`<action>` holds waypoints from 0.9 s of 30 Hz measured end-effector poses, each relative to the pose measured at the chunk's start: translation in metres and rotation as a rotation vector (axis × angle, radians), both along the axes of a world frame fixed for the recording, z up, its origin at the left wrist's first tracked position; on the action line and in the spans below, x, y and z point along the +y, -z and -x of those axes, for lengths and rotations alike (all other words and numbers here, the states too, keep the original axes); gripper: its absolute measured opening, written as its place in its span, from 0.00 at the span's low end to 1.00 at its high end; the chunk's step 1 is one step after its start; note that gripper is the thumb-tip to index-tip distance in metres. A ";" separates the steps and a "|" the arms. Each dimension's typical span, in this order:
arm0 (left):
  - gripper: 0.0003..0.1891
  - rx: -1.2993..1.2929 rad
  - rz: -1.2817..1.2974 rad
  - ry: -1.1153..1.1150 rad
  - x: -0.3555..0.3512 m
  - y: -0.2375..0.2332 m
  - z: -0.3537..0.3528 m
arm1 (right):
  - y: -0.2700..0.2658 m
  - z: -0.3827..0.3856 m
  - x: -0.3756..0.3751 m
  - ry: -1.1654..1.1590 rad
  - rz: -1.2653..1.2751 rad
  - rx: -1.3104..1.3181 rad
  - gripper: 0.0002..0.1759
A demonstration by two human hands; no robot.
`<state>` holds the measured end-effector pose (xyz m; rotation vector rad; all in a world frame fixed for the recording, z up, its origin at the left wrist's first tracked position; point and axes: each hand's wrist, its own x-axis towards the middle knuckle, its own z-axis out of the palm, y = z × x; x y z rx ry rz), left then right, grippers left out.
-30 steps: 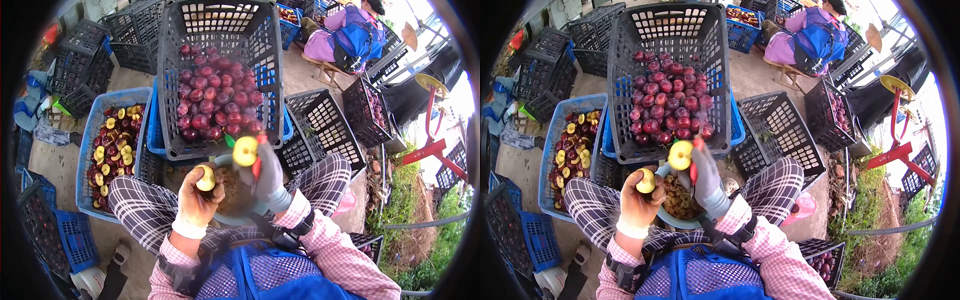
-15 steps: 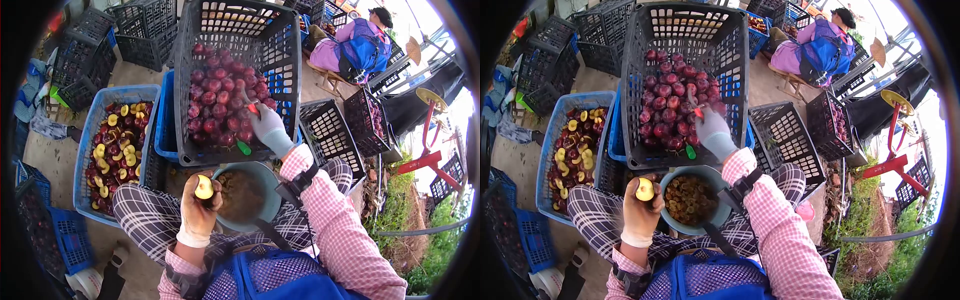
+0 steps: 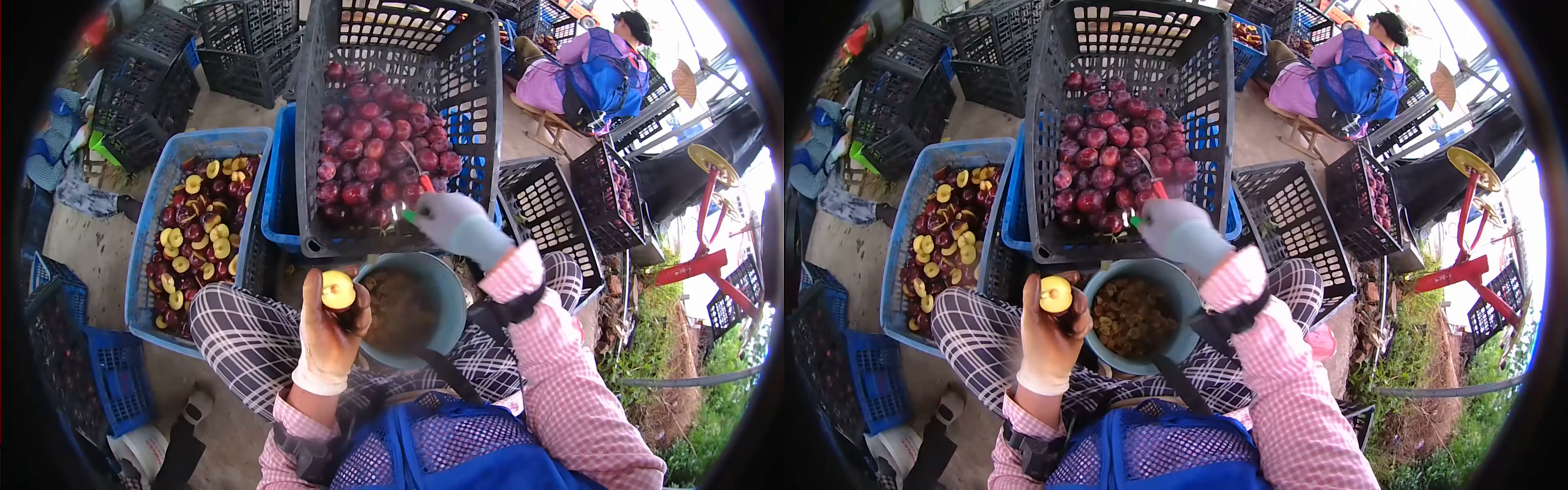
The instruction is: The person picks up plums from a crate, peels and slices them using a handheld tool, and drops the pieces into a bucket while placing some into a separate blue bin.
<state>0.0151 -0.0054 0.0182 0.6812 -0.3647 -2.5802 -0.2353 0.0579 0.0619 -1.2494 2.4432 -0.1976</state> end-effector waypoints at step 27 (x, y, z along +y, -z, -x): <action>0.21 -0.213 0.643 -0.136 0.053 -0.047 0.037 | -0.013 -0.138 0.099 -0.200 0.466 0.112 0.18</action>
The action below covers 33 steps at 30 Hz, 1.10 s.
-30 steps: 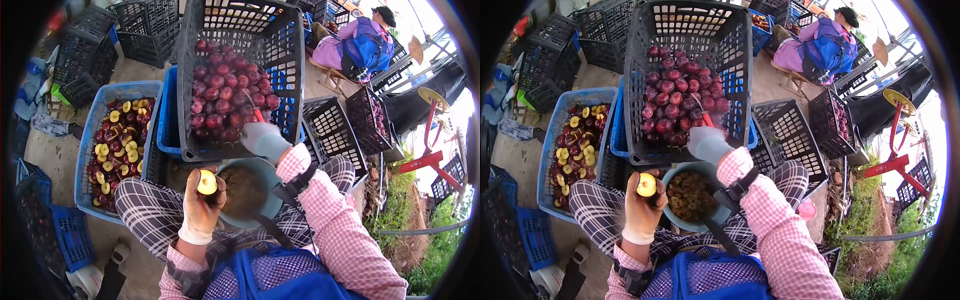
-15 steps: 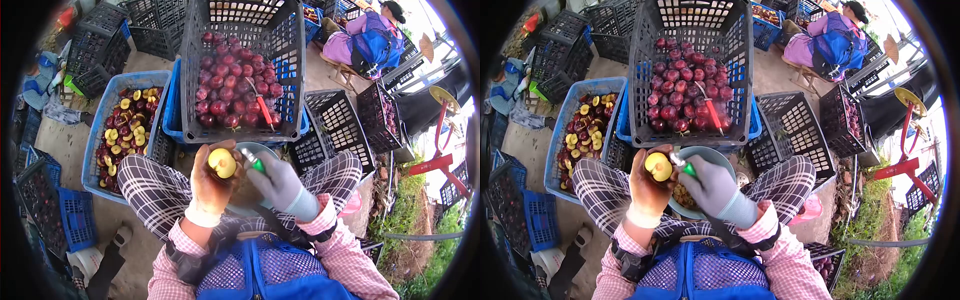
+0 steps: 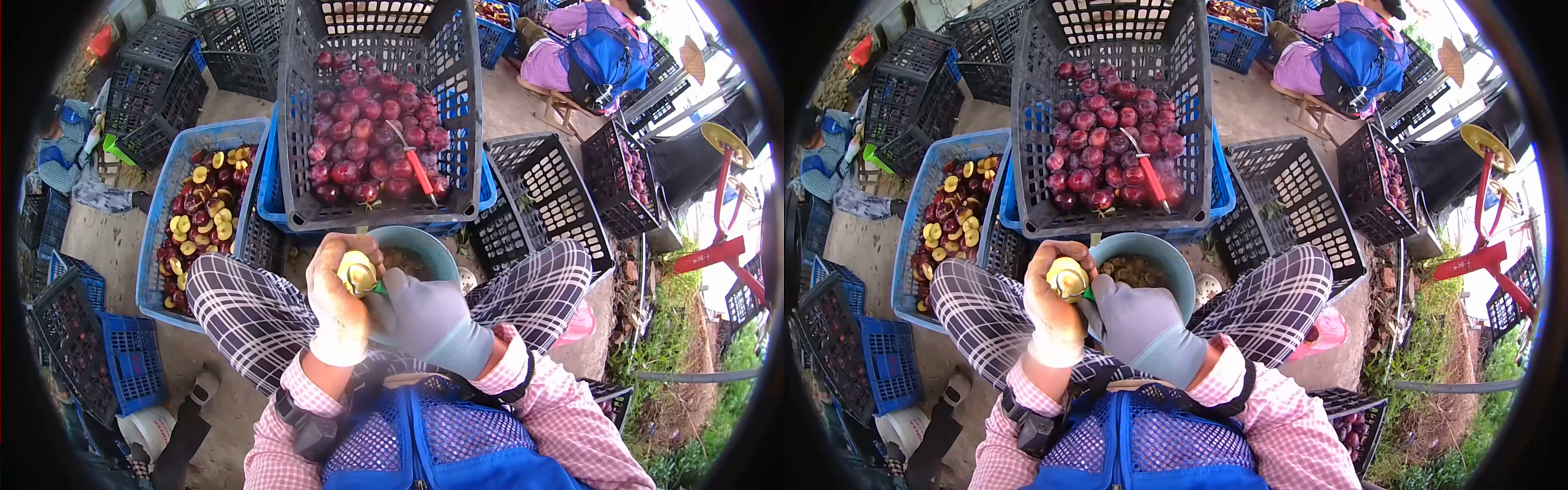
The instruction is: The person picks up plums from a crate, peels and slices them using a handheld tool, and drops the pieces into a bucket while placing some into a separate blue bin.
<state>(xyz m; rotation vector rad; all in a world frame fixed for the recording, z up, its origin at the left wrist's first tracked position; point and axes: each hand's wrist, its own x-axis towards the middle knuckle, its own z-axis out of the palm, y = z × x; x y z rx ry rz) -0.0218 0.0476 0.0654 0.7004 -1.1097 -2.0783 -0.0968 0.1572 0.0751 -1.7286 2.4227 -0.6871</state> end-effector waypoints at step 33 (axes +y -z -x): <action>0.23 -0.137 0.312 -0.213 -0.013 0.033 0.002 | 0.032 -0.004 -0.014 -0.028 -0.050 -0.633 0.20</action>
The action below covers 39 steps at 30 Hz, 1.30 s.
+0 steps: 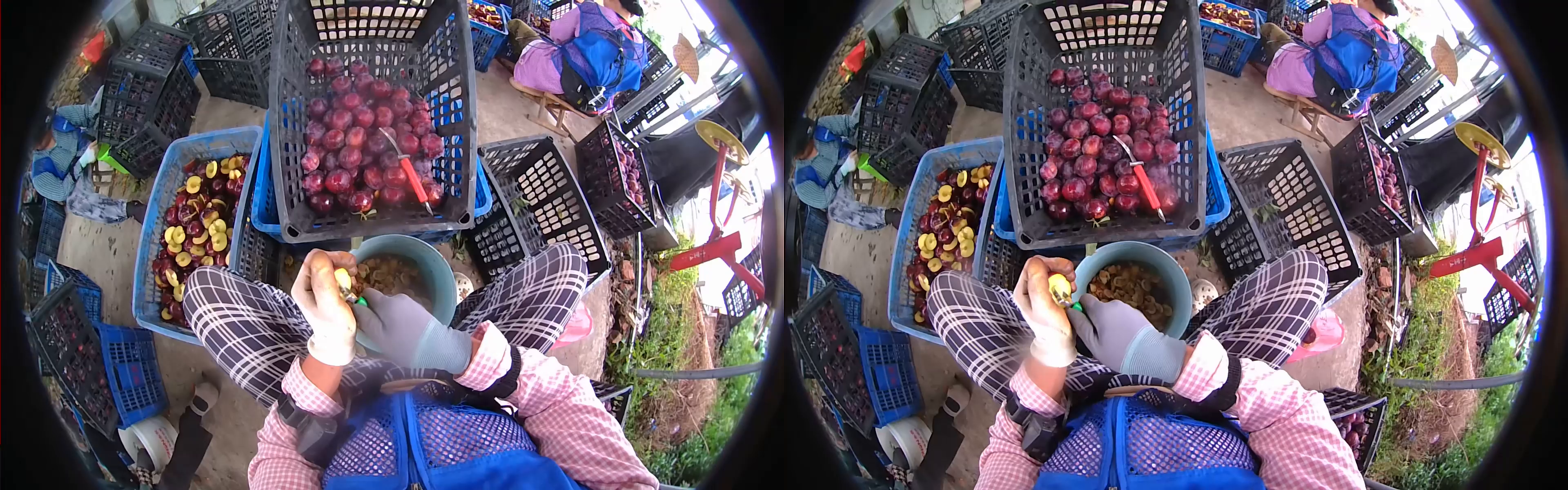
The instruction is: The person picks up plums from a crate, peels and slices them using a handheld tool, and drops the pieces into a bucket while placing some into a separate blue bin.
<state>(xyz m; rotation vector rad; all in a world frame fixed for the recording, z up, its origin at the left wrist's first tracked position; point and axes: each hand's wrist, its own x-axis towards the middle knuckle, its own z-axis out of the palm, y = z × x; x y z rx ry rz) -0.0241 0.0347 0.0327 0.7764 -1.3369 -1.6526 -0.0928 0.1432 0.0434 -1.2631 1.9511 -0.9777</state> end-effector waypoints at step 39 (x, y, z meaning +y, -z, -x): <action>0.19 -0.220 -0.112 0.316 -0.106 0.011 0.033 | 0.072 0.147 -0.107 0.399 -0.021 0.028 0.19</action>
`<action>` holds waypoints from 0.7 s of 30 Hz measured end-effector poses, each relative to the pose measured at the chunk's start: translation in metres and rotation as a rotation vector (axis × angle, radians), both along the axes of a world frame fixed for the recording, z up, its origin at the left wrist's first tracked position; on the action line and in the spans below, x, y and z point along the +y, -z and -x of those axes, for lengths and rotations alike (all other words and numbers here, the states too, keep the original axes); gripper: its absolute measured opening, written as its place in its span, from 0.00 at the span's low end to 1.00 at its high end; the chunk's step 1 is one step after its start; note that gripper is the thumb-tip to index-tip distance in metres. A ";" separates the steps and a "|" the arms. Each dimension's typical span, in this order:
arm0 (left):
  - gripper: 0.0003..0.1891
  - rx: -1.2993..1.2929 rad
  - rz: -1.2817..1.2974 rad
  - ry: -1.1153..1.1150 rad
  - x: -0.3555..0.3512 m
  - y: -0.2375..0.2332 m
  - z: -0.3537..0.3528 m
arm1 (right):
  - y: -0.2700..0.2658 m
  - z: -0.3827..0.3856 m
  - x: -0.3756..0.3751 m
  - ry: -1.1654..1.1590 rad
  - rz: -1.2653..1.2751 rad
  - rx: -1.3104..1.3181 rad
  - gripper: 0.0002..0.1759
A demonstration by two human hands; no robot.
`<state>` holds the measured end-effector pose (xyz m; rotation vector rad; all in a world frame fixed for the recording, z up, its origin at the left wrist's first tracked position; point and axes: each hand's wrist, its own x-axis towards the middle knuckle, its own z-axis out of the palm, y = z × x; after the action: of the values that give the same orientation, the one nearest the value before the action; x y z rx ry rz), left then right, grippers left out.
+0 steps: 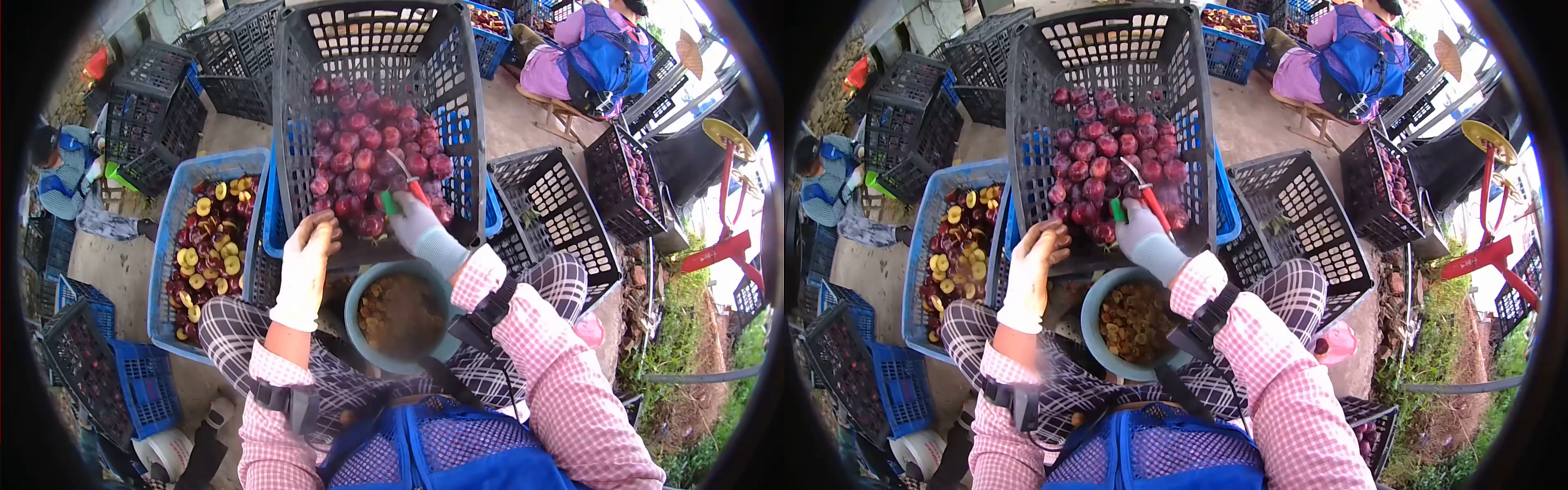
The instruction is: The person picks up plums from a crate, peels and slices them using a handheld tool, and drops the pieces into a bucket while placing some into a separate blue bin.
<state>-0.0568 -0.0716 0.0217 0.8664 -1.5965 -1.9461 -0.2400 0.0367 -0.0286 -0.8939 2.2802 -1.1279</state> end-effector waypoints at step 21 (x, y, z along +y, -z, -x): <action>0.34 0.334 -0.913 0.068 0.020 -0.039 0.101 | -0.035 0.013 0.037 0.044 0.253 -0.610 0.28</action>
<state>-0.1576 -0.0517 0.0606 0.7231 -0.5065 -2.7182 -0.2534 0.0740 0.0067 -0.4874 1.6901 -1.4879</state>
